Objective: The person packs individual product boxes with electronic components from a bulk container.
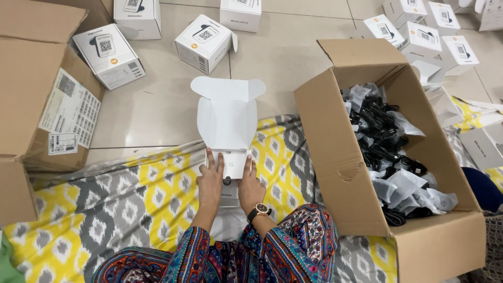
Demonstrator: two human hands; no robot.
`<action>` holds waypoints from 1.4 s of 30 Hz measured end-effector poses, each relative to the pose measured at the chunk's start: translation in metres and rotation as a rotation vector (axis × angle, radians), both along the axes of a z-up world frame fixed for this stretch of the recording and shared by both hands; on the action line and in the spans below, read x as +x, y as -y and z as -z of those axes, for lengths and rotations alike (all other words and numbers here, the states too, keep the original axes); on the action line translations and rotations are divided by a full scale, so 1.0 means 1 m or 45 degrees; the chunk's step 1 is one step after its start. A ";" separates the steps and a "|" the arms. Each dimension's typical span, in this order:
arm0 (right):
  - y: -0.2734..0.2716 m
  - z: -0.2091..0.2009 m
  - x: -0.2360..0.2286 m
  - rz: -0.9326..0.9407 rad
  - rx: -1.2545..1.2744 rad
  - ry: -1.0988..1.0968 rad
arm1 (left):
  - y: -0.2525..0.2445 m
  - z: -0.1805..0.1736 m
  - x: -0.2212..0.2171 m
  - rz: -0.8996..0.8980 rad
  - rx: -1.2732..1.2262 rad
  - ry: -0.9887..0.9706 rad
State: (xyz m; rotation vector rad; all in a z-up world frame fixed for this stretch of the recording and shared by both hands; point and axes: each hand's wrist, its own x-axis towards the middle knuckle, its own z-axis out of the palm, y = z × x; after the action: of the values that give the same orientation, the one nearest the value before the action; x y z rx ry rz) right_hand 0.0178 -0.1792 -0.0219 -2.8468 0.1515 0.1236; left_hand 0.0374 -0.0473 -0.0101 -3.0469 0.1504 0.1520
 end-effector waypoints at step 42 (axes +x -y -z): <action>0.030 0.080 -0.001 0.149 0.807 0.774 | -0.024 0.031 -0.044 -0.413 -1.091 0.473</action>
State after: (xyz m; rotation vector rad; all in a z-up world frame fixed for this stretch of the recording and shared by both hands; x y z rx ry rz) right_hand 0.0172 -0.2091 -0.1016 -2.1202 0.1190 -0.6021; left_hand -0.0069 -0.0234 -0.0413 -3.8286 -0.4171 -0.6185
